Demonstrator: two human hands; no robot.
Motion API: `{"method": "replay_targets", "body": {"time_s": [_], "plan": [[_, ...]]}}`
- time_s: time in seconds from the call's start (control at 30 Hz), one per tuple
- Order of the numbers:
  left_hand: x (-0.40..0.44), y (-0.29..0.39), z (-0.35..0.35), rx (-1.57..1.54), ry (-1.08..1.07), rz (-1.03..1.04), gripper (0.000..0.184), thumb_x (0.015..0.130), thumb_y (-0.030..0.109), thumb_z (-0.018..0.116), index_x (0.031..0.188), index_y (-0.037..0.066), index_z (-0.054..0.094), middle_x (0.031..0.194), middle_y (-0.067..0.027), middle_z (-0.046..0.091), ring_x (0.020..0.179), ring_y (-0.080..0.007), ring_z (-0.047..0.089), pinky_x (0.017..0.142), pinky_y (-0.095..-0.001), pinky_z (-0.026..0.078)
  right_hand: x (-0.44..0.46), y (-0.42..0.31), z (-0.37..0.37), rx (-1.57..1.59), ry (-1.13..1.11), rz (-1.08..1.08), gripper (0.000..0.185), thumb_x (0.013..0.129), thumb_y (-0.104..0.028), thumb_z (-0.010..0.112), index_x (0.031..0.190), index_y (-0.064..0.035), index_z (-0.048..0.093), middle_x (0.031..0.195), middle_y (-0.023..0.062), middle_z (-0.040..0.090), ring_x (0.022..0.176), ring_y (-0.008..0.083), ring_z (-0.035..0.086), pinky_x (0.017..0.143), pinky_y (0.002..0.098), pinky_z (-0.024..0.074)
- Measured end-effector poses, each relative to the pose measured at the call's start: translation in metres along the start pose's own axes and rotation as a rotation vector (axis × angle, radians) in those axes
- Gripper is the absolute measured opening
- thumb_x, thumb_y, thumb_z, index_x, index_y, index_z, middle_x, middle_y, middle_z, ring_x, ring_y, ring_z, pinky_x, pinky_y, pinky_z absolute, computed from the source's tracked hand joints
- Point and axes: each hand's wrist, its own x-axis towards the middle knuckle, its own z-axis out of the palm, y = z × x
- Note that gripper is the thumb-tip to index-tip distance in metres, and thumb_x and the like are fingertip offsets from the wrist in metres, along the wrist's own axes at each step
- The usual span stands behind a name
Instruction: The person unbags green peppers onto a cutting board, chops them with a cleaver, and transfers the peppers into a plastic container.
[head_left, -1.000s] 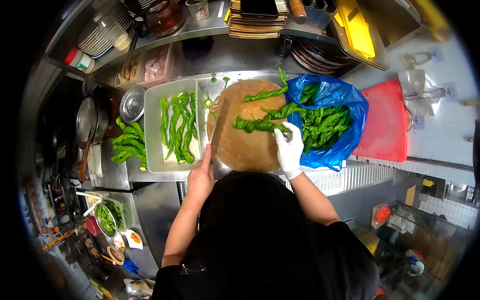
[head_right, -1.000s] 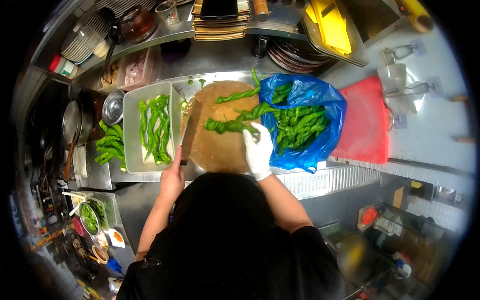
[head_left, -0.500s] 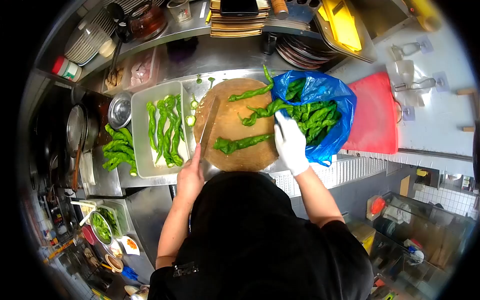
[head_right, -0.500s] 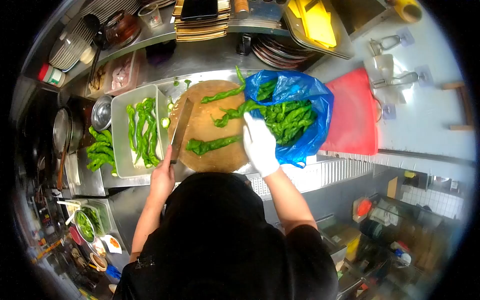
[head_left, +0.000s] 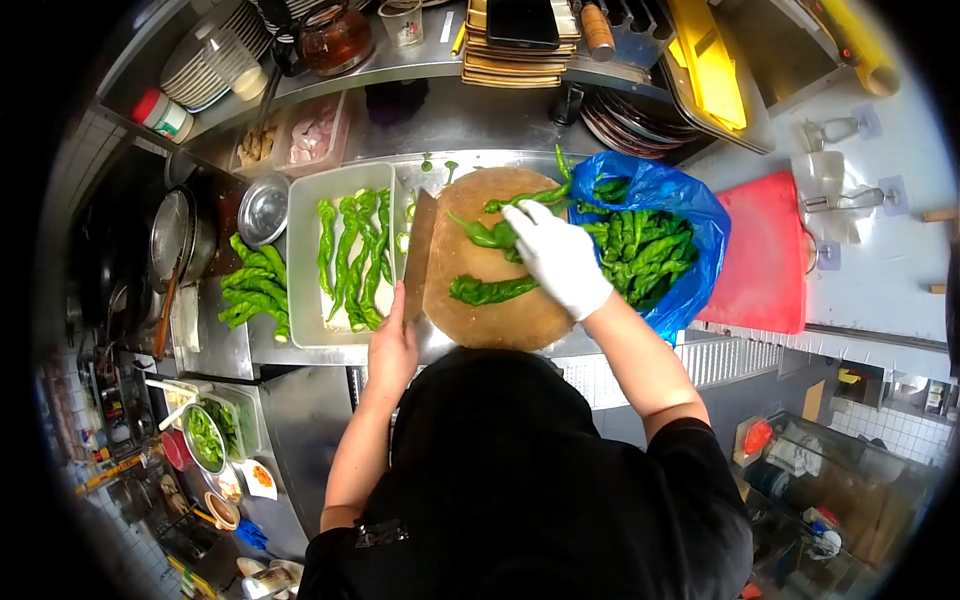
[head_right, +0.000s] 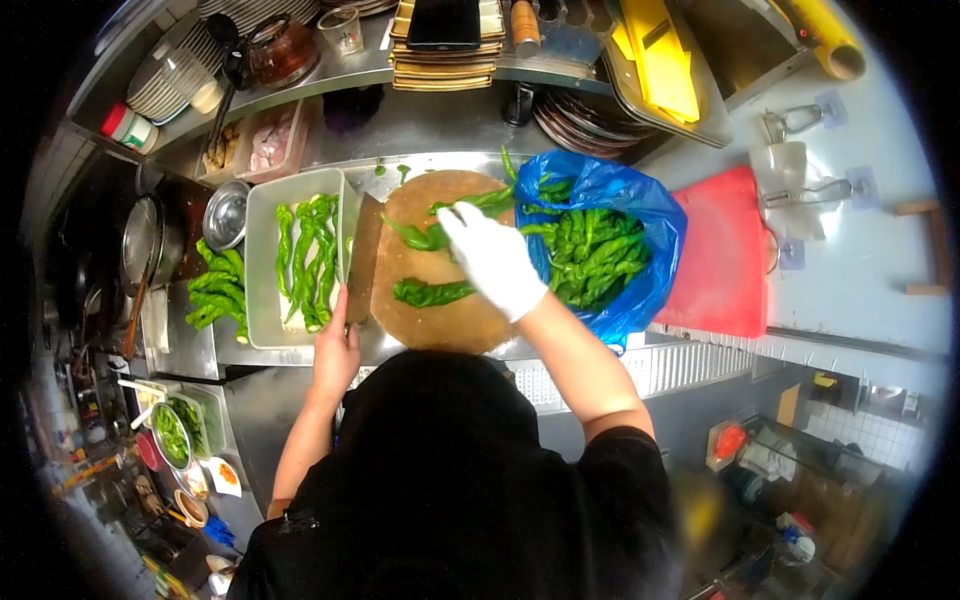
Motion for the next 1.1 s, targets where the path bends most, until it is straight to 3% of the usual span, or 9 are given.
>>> {"method": "replay_targets", "body": {"time_s": [0.07,0.13,0.27,0.53,0.63,0.73,0.83,1.03,1.1], "plan": [[-0.003,0.013,-0.004,-0.051,-0.004,-0.117,0.082,0.099,-0.001,0.062,0.172,0.018,0.029,0.094,-0.0300,0.071,0.087,-0.0481,0.071,0.080,-0.0528,0.056,0.010,-0.016,0.029,-0.091,-0.051,0.063,0.045,0.095,-0.009,0.061,0.139,-0.0089,0.063,0.125,0.0133,0.069,0.097,0.0290,0.075,0.077,0.0402,0.0625],[-0.005,0.011,0.000,-0.041,0.055,-0.081,0.082,0.099,-0.001,0.062,0.172,0.018,0.029,0.092,-0.0304,0.070,0.084,-0.0478,0.071,0.078,-0.0521,0.056,0.018,-0.016,0.069,-0.169,-0.161,0.075,0.042,0.096,-0.007,0.056,0.138,-0.0049,0.062,0.120,0.0144,0.068,0.093,0.0305,0.074,0.075,0.0407,0.0626],[-0.008,0.005,-0.008,0.048,0.104,0.060,0.083,0.097,-0.002,0.063,0.171,0.022,0.034,0.097,-0.0265,0.071,0.086,-0.0441,0.071,0.080,-0.0500,0.057,0.019,0.001,0.122,-0.169,-0.232,0.111,0.039,0.096,-0.007,0.056,0.134,0.0019,0.062,0.121,0.0190,0.067,0.089,0.0308,0.074,0.073,0.0403,0.0628],[-0.013,0.002,-0.013,0.178,0.004,0.222,0.080,0.093,-0.001,0.063,0.167,0.022,0.042,0.098,-0.0215,0.071,0.081,-0.0427,0.072,0.074,-0.0548,0.059,0.021,0.010,0.125,-0.272,-0.152,0.002,0.034,0.098,-0.007,0.056,0.128,0.0062,0.064,0.120,0.0234,0.070,0.086,0.0303,0.074,0.068,0.0395,0.0629],[-0.016,0.008,-0.017,0.201,-0.042,0.175,0.080,0.093,0.000,0.063,0.167,0.022,0.043,0.099,-0.0220,0.071,0.083,-0.0431,0.072,0.076,-0.0551,0.060,0.021,0.013,0.128,-0.283,-0.150,-0.007,0.032,0.098,-0.006,0.057,0.126,0.0065,0.064,0.119,0.0231,0.071,0.084,0.0307,0.074,0.066,0.0402,0.0627],[-0.023,0.021,-0.022,0.147,0.054,0.235,0.082,0.092,0.000,0.064,0.168,0.021,0.041,0.098,-0.0229,0.071,0.084,-0.0437,0.072,0.078,-0.0555,0.059,0.023,0.014,0.129,-0.275,-0.163,-0.008,0.031,0.098,-0.007,0.057,0.125,0.0064,0.065,0.117,0.0232,0.071,0.084,0.0298,0.074,0.066,0.0398,0.0626],[-0.017,0.011,-0.006,0.241,-0.112,0.154,0.085,0.092,0.000,0.065,0.169,0.021,0.037,0.098,-0.0239,0.071,0.084,-0.0446,0.071,0.079,-0.0556,0.059,0.025,0.013,0.129,-0.260,-0.185,0.009,0.031,0.099,-0.007,0.057,0.126,0.0070,0.064,0.117,0.0235,0.070,0.084,0.0300,0.074,0.067,0.0401,0.0627],[-0.006,0.004,-0.008,0.164,0.005,0.163,0.088,0.091,-0.001,0.064,0.171,0.021,0.034,0.096,-0.0238,0.070,0.082,-0.0443,0.071,0.077,-0.0551,0.058,0.027,0.008,0.097,-0.250,-0.044,-0.047,0.034,0.099,-0.007,0.056,0.128,0.0075,0.063,0.117,0.0239,0.070,0.086,0.0301,0.074,0.067,0.0405,0.0626],[-0.008,0.007,-0.014,0.178,0.011,0.190,0.087,0.091,-0.002,0.063,0.170,0.021,0.035,0.094,-0.0232,0.069,0.081,-0.0439,0.070,0.076,-0.0547,0.058,0.025,0.011,0.095,-0.251,-0.034,-0.057,0.024,0.097,-0.006,0.057,0.116,0.0052,0.064,0.108,0.0213,0.068,0.083,0.0294,0.072,0.065,0.0397,0.0620]]}}
